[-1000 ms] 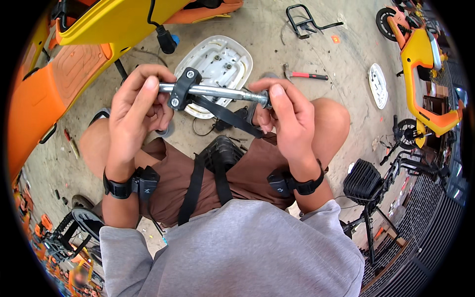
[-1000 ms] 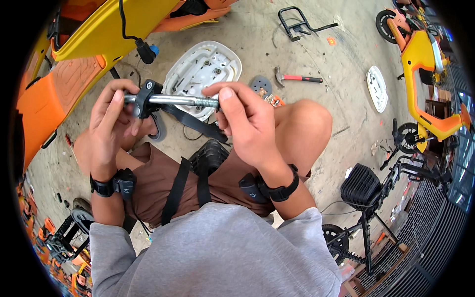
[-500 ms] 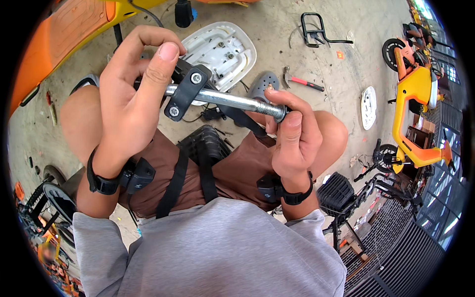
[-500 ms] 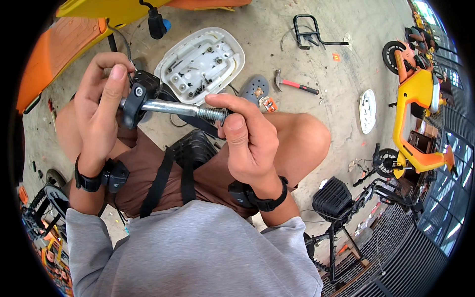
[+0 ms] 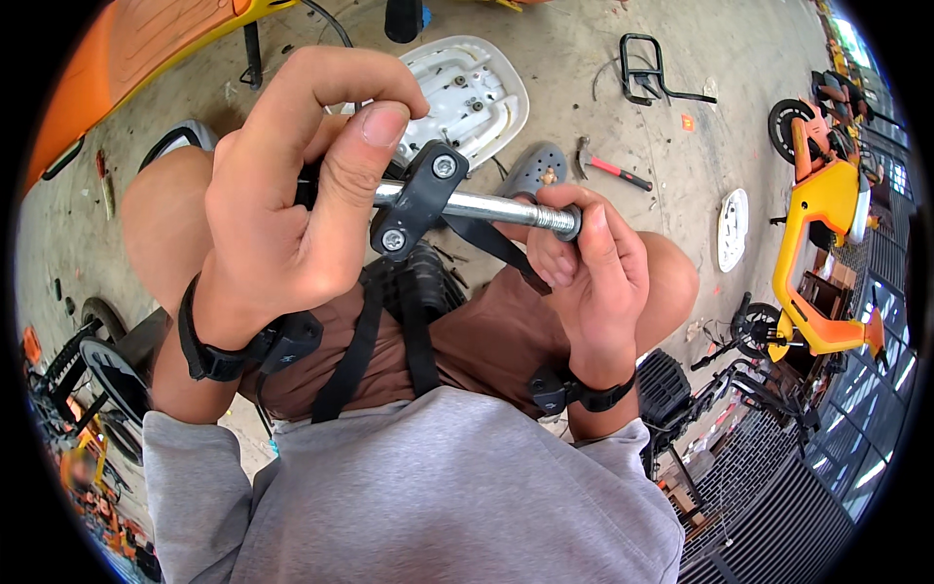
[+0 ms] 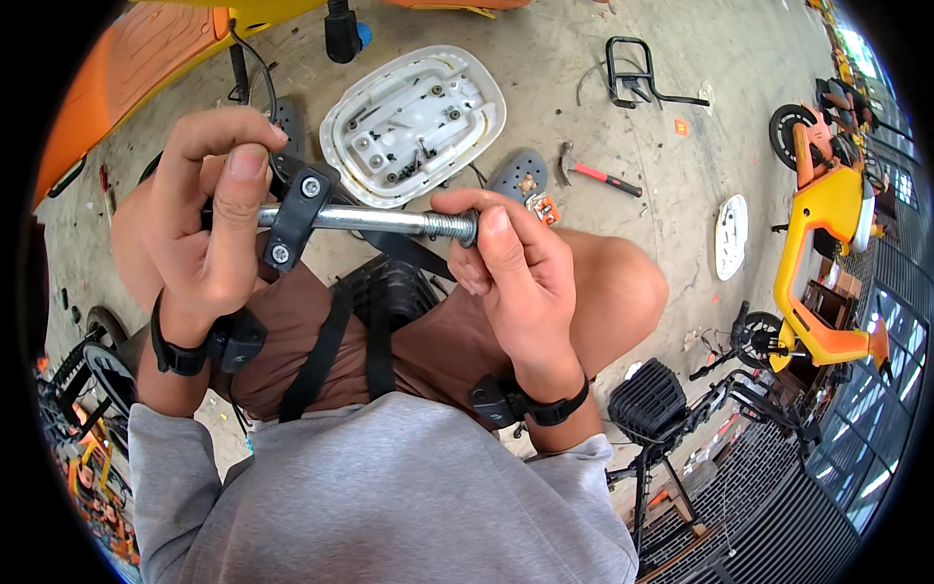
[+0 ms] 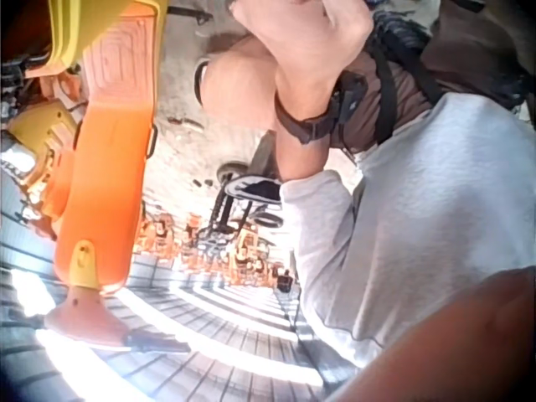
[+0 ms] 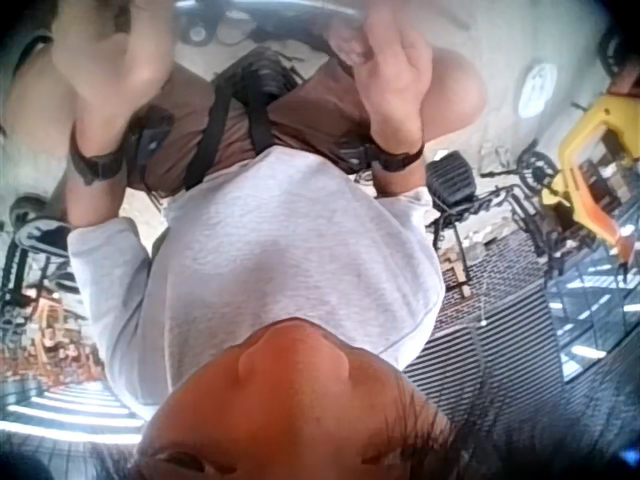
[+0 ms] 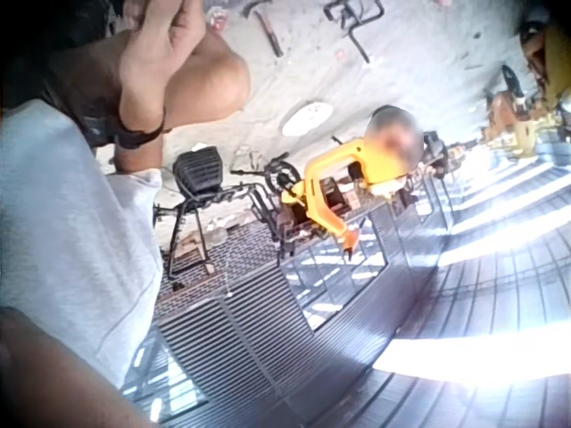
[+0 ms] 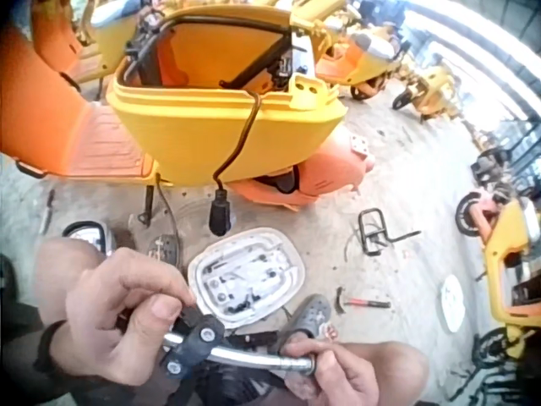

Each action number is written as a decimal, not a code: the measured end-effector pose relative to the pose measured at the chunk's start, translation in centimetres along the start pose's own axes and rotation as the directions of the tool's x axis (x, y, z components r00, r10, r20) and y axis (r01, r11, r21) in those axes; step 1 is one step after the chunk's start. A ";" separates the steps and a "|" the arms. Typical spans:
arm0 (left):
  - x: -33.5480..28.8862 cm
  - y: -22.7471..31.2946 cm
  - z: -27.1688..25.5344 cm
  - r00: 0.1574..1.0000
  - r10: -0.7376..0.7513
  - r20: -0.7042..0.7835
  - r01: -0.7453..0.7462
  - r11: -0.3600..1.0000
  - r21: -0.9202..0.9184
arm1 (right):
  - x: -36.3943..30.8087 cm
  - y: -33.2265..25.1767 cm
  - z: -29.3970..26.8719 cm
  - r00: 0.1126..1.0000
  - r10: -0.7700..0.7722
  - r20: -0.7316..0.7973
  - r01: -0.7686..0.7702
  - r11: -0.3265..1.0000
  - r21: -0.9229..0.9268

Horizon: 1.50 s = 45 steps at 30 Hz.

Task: The person threads a metal cable through a tube and housing, using pliers to pull and adjust the wire components.

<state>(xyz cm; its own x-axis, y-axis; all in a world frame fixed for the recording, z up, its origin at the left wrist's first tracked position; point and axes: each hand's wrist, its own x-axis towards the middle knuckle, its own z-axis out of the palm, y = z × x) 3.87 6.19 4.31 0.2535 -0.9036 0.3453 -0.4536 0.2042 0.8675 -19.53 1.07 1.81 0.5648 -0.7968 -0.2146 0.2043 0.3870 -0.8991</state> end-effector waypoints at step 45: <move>4.4 -10.4 -4.7 0.800 -0.273 0.535 0.571 0.071 -0.818 | -29.1 31.0 -27.0 0.257 0.065 -0.964 -0.727 0.671 -0.148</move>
<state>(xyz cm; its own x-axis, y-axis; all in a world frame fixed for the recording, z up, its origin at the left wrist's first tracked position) 13.75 1.84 -1.54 -0.1306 -0.9797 -0.1521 0.8110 -0.1938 0.5520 -51.24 23.75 -30.13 -0.6125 -0.6270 -0.4814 -0.3921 0.7697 -0.5037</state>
